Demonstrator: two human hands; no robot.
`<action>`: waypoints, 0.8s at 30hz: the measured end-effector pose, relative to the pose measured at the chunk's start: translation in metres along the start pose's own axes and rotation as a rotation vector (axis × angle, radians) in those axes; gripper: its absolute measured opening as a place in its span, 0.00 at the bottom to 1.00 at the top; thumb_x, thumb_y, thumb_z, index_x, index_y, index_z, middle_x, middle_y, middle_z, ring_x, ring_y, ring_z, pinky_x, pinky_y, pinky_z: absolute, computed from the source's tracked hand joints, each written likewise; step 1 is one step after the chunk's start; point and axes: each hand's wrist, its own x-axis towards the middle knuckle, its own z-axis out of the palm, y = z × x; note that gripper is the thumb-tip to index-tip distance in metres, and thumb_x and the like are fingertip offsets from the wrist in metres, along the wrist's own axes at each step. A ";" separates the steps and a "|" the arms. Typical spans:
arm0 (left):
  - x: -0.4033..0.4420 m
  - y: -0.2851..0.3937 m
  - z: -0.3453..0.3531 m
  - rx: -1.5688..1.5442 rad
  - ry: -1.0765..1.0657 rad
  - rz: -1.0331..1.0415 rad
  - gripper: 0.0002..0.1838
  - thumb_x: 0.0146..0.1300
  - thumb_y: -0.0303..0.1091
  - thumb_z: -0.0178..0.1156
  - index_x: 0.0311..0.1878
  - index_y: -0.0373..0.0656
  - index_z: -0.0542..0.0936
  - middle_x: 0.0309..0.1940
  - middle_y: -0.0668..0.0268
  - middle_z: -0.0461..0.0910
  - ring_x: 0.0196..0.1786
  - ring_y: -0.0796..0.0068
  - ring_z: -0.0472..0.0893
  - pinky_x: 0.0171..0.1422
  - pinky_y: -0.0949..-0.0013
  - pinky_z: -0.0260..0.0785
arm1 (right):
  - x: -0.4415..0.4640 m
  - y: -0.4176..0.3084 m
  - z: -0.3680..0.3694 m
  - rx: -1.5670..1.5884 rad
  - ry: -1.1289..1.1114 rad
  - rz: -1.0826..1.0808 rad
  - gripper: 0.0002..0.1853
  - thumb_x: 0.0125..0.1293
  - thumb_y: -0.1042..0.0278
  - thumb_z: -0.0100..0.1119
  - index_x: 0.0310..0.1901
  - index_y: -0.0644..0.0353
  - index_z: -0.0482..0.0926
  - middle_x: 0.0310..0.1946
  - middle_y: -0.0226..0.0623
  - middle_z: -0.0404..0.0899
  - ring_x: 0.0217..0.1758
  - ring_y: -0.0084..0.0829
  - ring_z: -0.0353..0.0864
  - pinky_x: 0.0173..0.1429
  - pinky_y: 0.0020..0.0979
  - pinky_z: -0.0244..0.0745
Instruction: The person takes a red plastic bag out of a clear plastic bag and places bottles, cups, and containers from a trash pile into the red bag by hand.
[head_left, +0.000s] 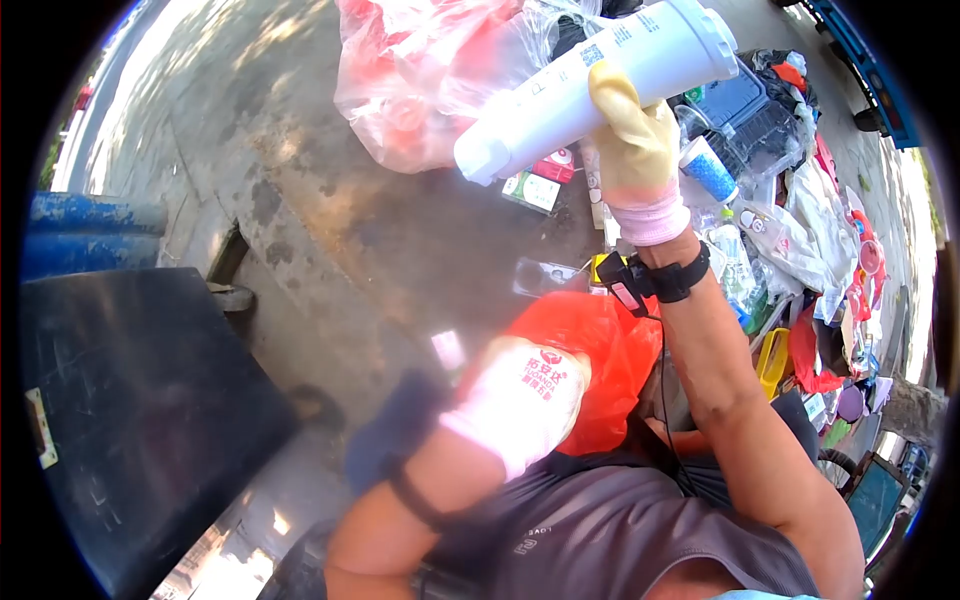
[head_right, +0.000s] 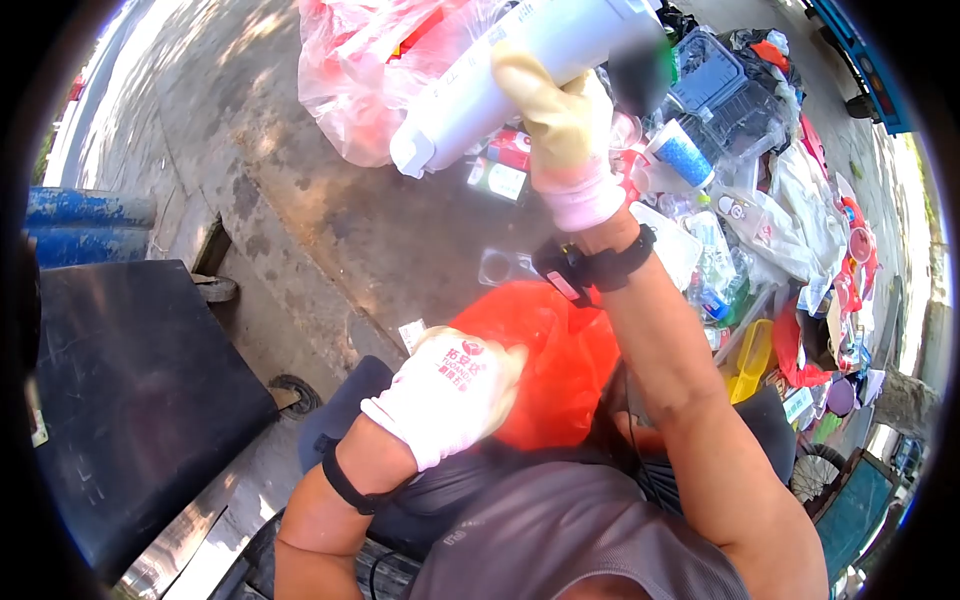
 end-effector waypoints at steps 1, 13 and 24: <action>0.000 -0.002 0.002 0.003 0.019 0.002 0.08 0.67 0.37 0.63 0.45 0.45 0.83 0.27 0.62 0.84 0.31 0.52 0.86 0.40 0.48 0.75 | -0.002 -0.005 -0.003 -0.064 -0.071 -0.031 0.19 0.73 0.64 0.74 0.60 0.64 0.83 0.52 0.34 0.87 0.53 0.28 0.85 0.59 0.35 0.80; 0.002 -0.001 0.003 -0.015 -0.007 0.005 0.05 0.65 0.33 0.61 0.35 0.44 0.83 0.27 0.57 0.86 0.32 0.50 0.88 0.41 0.48 0.79 | -0.020 0.001 0.002 -0.184 -0.019 -0.021 0.19 0.69 0.63 0.75 0.57 0.62 0.85 0.49 0.31 0.88 0.52 0.26 0.84 0.58 0.33 0.79; 0.001 -0.003 0.008 -0.016 0.032 0.045 0.07 0.68 0.37 0.61 0.39 0.44 0.84 0.29 0.58 0.87 0.34 0.51 0.89 0.43 0.48 0.79 | -0.029 -0.012 0.023 -0.137 -0.035 0.031 0.18 0.67 0.68 0.76 0.55 0.64 0.85 0.46 0.32 0.89 0.48 0.26 0.86 0.53 0.31 0.81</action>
